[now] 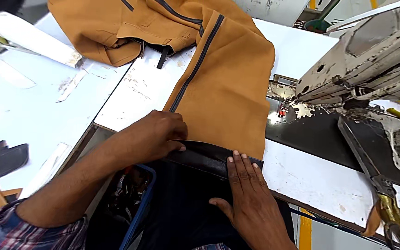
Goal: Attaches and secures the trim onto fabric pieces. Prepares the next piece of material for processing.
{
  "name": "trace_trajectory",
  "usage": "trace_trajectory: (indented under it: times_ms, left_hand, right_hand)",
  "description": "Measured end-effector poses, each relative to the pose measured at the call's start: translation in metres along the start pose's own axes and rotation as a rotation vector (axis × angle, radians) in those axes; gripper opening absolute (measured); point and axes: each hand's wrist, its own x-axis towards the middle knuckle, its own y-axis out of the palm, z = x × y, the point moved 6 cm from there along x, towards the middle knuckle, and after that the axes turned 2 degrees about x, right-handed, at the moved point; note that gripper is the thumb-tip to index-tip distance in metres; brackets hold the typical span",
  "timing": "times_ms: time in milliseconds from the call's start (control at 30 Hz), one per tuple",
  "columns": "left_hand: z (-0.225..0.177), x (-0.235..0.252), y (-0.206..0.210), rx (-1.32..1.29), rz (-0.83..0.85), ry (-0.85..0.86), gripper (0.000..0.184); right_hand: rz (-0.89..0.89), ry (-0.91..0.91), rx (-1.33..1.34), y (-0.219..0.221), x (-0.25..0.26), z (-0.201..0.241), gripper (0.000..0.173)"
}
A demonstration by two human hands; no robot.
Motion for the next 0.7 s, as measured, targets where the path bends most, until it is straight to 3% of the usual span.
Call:
trace_trajectory:
  times_ms: [133,533,700]
  left_hand:
    - [0.014,-0.016,0.0,-0.068,-0.03,-0.084,0.019]
    - [0.017,0.001,0.002,-0.122,0.091,-0.286,0.018]
    - [0.017,0.001,0.004,-0.129,0.078,-0.296,0.019]
  right_hand:
    - [-0.009,-0.001,-0.01,0.002,-0.001,0.0,0.097]
    - [0.017,0.056,0.016,-0.014,0.017,0.013,0.109]
    - [-0.042,-0.084,0.166,0.006,0.038,0.035,0.106]
